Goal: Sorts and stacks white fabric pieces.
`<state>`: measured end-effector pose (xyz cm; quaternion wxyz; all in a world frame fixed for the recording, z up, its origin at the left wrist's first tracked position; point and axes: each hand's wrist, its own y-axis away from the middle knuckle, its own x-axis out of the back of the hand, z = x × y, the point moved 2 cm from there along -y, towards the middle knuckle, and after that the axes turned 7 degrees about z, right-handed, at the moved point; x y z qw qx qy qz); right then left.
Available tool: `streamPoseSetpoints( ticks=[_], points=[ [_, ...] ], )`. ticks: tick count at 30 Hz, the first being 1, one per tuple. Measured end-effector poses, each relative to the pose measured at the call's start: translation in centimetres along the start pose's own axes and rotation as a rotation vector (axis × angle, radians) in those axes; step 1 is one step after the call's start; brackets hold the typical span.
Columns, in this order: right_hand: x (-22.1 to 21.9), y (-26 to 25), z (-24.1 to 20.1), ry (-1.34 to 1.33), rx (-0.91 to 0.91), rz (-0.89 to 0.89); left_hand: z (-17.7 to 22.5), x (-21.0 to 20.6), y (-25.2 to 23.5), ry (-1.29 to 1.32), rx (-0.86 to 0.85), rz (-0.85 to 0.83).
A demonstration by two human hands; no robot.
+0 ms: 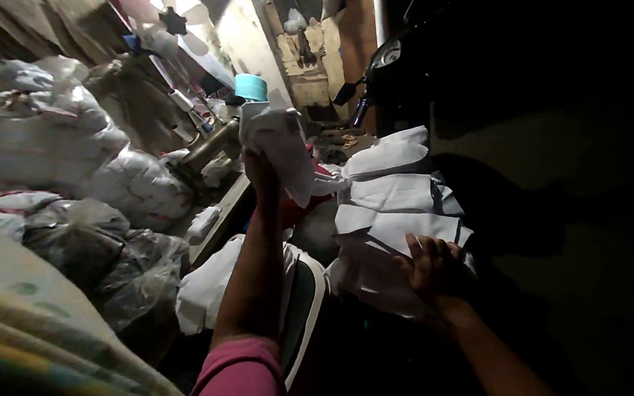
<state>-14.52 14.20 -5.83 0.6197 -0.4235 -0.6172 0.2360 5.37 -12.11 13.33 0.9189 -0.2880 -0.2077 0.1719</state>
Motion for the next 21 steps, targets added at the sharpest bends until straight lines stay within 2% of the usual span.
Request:
streamPoseSetpoints(
  ticks=[3,4,7,10,12,16,19,21],
  points=[
    [0.2,-0.1,0.0,-0.022,-0.012,-0.049,-3.3,1.9,-0.4,0.284,0.13,0.107],
    [0.3,-0.1,0.0,-0.031,-0.014,-0.055,-4.6,2.8,-0.4,0.27,0.122,0.111],
    [0.3,-0.2,0.0,-0.046,-0.013,-0.056,-7.7,5.0,0.4,0.01,0.153,0.079],
    [0.6,-0.4,0.0,-0.084,-0.012,-0.121,-6.9,6.7,3.0,0.1,0.275,0.005],
    [0.7,-0.4,0.1,-0.102,-0.012,-0.138,-8.2,7.1,3.6,0.146,0.316,-0.064],
    [0.5,-0.4,0.2,-0.107,-0.008,-0.122,-9.5,8.3,4.4,-0.028,0.361,-0.043],
    [0.3,-0.2,0.4,-0.102,0.006,-0.109,-10.6,9.3,6.0,0.277,0.489,0.055],
    [0.2,0.0,0.5,-0.094,0.014,-0.092,-11.7,10.0,8.0,0.338,0.634,-0.036]
  ],
)
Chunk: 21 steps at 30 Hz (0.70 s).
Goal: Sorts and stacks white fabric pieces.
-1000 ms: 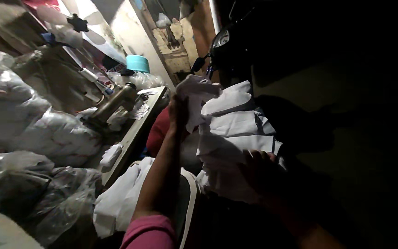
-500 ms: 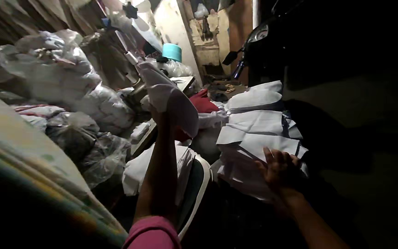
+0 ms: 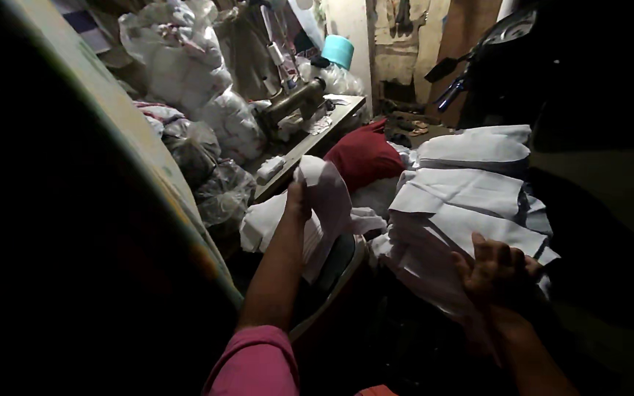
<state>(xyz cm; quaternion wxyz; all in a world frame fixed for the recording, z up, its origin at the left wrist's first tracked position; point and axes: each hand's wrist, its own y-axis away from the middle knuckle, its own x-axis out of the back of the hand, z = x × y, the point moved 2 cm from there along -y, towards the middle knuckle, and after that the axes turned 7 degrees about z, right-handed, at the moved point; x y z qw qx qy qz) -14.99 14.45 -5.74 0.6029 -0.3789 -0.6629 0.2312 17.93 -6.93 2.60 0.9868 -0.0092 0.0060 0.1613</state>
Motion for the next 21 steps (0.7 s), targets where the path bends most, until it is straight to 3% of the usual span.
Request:
streamPoseSetpoints(
  ticks=[5,10,14,17,21],
  points=[
    [0.2,0.0,-0.1,0.003,0.003,-0.032,-3.4,0.9,0.3,-0.28,0.175,-0.145],
    [0.2,-0.1,0.0,-0.006,0.004,-0.06,-1.6,1.0,2.1,-0.237,0.074,-0.258],
    [0.2,0.0,0.0,-0.009,0.009,-0.056,-1.2,0.9,3.9,-0.562,0.072,-0.438],
    [0.0,-0.1,0.0,-0.022,-0.003,-0.053,-3.1,-0.9,4.8,-0.771,0.059,-0.59],
    [0.2,-0.1,-0.1,-0.005,0.004,-0.049,-2.3,-3.5,6.4,-1.063,-0.016,-0.8]
  ],
)
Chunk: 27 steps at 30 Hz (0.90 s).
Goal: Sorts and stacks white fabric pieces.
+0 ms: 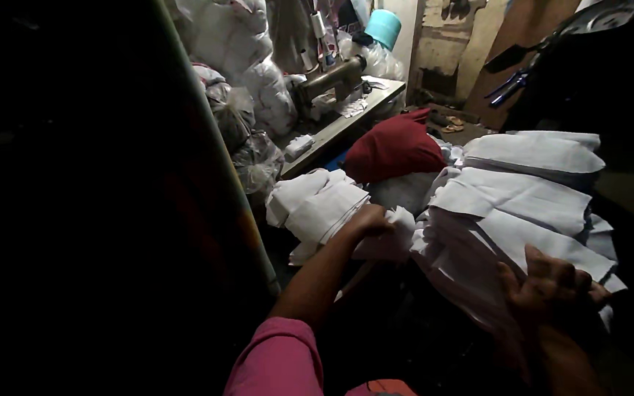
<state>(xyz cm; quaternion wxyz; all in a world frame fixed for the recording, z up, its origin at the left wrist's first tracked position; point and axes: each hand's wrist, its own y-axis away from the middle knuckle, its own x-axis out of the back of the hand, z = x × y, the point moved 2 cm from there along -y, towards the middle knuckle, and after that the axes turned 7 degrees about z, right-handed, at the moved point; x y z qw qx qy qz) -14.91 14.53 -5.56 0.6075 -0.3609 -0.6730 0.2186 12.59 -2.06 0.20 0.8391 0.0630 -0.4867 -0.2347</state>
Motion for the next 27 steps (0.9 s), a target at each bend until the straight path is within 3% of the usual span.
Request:
streamPoseSetpoints(
  ticks=[3,6,10,16,20,24,27],
  points=[
    [0.1,0.0,0.0,0.028,0.013,0.013,0.6,1.1,-0.8,-0.023,-0.009,0.061],
    [-0.1,0.0,0.0,0.048,0.03,0.035,-0.1,4.8,-2.1,0.142,-0.042,0.329],
    [0.0,0.0,0.2,0.055,0.03,0.013,-1.7,11.3,-2.8,0.526,-0.088,0.717],
    [-0.1,-0.2,-0.1,0.073,0.012,0.021,-3.6,16.4,-1.8,1.394,-0.187,0.998],
    [0.0,-0.2,-0.3,0.056,-0.016,-0.015,-10.3,14.0,-3.0,1.672,-0.177,1.105],
    [-0.1,-0.1,-0.1,0.1,-0.008,-0.028,-18.4,6.0,-3.0,1.748,0.253,1.294],
    [-0.2,-0.2,-0.2,0.118,-0.013,-0.035,-21.2,3.4,-2.4,1.875,0.372,1.337]
  ],
)
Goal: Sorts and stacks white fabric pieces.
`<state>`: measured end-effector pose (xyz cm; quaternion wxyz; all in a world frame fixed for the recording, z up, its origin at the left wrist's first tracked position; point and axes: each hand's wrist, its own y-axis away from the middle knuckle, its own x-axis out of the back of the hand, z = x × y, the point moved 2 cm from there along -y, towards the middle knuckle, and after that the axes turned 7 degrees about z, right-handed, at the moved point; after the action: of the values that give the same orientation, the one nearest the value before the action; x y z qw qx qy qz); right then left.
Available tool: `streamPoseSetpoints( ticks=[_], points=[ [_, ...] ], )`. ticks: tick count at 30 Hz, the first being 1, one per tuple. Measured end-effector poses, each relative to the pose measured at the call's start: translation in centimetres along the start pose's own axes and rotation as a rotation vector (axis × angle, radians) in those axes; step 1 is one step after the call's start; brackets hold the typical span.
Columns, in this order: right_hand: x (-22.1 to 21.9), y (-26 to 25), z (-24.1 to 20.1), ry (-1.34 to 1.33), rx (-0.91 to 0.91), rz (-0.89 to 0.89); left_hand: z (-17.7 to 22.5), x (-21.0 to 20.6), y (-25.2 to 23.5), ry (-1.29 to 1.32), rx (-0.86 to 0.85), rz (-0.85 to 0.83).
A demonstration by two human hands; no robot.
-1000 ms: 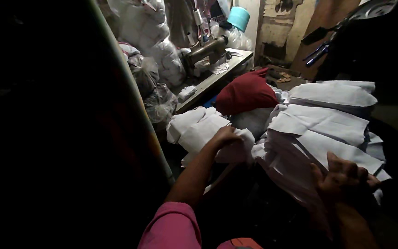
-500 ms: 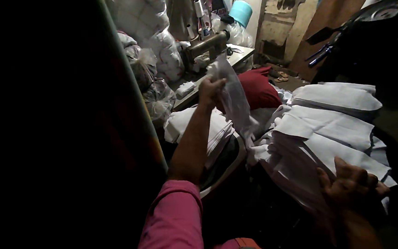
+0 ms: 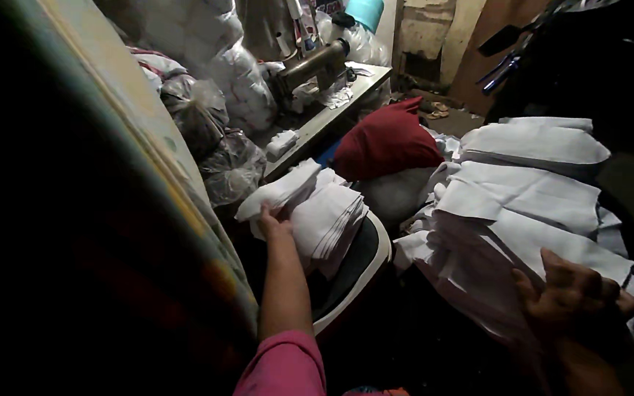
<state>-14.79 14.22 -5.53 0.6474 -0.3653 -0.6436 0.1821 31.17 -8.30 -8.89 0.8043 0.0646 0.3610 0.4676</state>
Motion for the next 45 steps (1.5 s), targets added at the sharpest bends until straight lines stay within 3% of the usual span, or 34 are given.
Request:
streamPoseSetpoints(
  ticks=[7,11,17,23,30,32,35,39,40,42,45],
  points=[
    [0.1,-0.1,-0.3,0.012,0.013,0.015,1.7,-1.6,-0.2,-0.141,0.01,-0.007],
    [0.1,-0.1,-0.2,0.016,0.003,0.013,3.5,-5.3,-0.9,-0.176,-0.019,-0.123],
    [0.2,0.0,-0.1,-0.01,-0.002,0.002,5.7,-10.2,2.2,-0.174,-0.091,-0.268],
    [0.3,0.0,-0.1,-0.018,-0.009,-0.021,8.1,-11.5,4.0,-0.095,-0.287,-0.357],
    [0.0,0.3,0.1,0.001,-0.004,-0.007,16.9,-8.5,7.1,0.183,-0.617,-0.594],
    [0.0,0.3,0.2,0.005,-0.005,-0.011,19.3,-7.3,8.3,0.105,-0.713,-0.584],
    [-0.1,0.3,0.2,0.012,0.012,0.036,21.7,-6.3,11.3,-0.051,-0.884,-0.392],
    [-0.1,0.3,0.0,-0.004,-0.006,0.01,23.2,-4.9,8.4,-0.563,-1.171,-0.189],
    [-0.1,0.3,0.0,-0.005,-0.008,0.013,22.4,-4.9,8.3,-0.686,-1.207,-0.053],
    [-0.1,0.3,0.1,-0.01,-0.016,0.001,19.3,-5.8,8.2,-0.986,-1.219,-0.012],
    [-0.1,0.4,0.2,0.004,-0.017,-0.022,10.9,-6.4,4.9,-1.461,-1.037,-0.326]
  ],
)
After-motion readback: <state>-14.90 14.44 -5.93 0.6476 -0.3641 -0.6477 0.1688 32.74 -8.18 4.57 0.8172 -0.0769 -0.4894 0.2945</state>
